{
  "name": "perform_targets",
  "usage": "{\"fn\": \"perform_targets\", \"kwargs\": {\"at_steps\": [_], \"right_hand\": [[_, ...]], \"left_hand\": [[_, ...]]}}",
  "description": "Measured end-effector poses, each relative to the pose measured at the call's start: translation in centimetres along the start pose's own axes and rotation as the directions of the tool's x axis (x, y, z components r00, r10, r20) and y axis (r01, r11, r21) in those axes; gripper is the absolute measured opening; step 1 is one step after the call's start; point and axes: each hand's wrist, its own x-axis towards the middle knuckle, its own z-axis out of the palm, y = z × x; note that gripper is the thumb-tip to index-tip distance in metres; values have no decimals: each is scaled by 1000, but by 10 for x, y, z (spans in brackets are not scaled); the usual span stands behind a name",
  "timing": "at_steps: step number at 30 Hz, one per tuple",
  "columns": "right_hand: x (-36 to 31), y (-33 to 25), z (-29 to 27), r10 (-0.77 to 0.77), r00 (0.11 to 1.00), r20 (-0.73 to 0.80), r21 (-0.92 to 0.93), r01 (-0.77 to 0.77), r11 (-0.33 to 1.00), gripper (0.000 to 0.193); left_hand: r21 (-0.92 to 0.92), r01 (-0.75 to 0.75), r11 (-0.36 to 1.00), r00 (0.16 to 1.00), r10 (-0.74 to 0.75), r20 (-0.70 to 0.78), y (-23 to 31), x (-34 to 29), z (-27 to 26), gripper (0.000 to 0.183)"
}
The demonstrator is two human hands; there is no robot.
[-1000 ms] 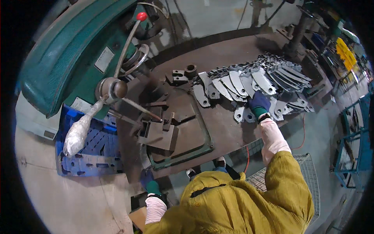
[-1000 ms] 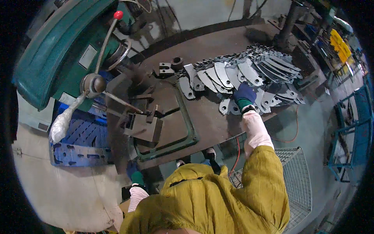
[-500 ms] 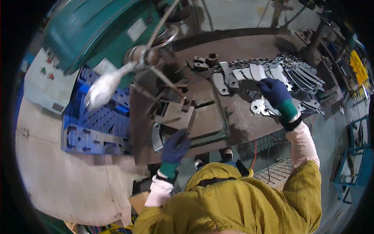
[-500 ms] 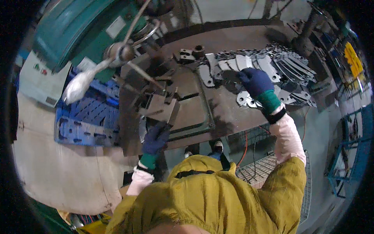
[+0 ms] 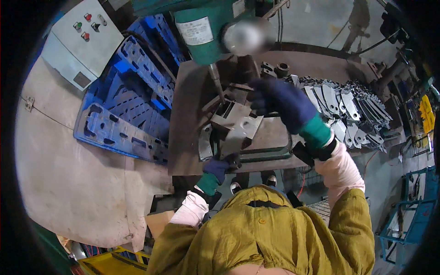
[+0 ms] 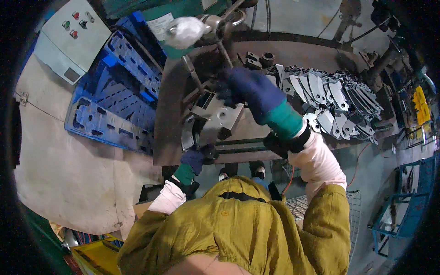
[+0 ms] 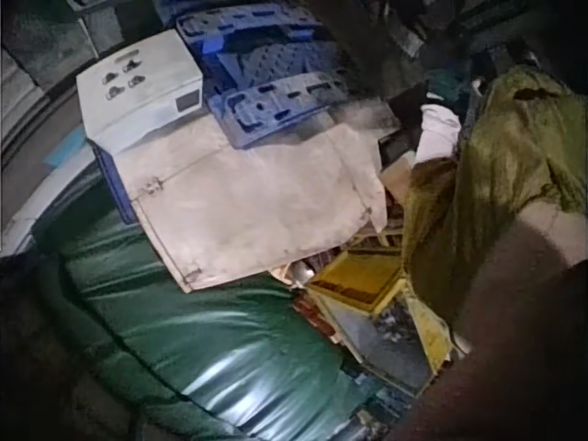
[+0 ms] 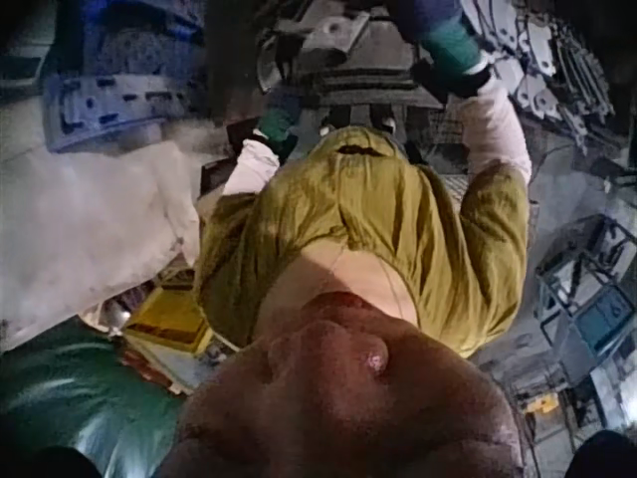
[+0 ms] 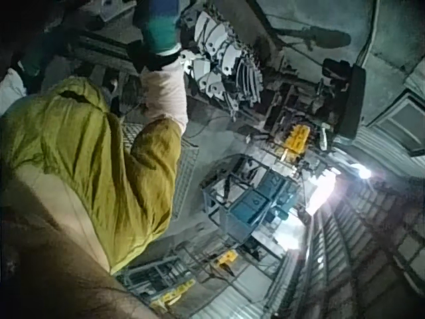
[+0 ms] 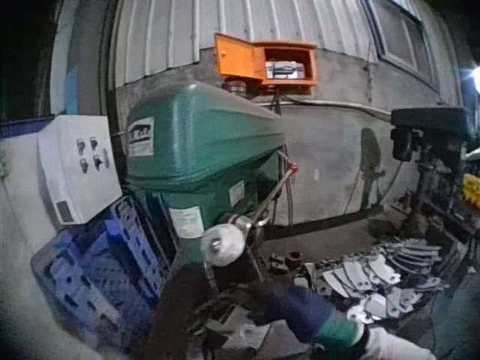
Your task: Drilling holes into metal fabrication parts using a drill press.
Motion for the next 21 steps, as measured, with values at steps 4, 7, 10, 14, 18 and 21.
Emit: {"fn": "perform_targets", "kwargs": {"at_steps": [4, 7, 10, 14, 18, 21], "right_hand": [[21, -59, 40, 1, 937, 349, 633, -236, 737, 64], [43, -75, 60, 19, 904, 427, 769, -374, 518, 65], [51, -89, 78, 15, 897, 441, 828, -413, 380, 61], [56, -92, 90, 25, 903, 429, 835, -407, 371, 58], [56, -88, 76, 33, 921, 389, 856, -374, 355, 54], [59, -84, 73, 42, 919, 392, 860, -383, 339, 52]], "left_hand": [[651, 176, 738, 979, -59, -198, 7, 14, -19, 41], [-377, 147, 915, 922, -265, -283, -13, 46, -28, 49], [-440, 121, 890, 929, -257, -265, -14, 68, -25, 41], [-321, 12, 947, 912, -142, -385, -38, 98, -40, 34], [-402, 119, 908, 940, -234, -249, -22, 107, -36, 37], [-336, 224, 915, 889, -333, -313, -24, 116, -50, 39]]}}
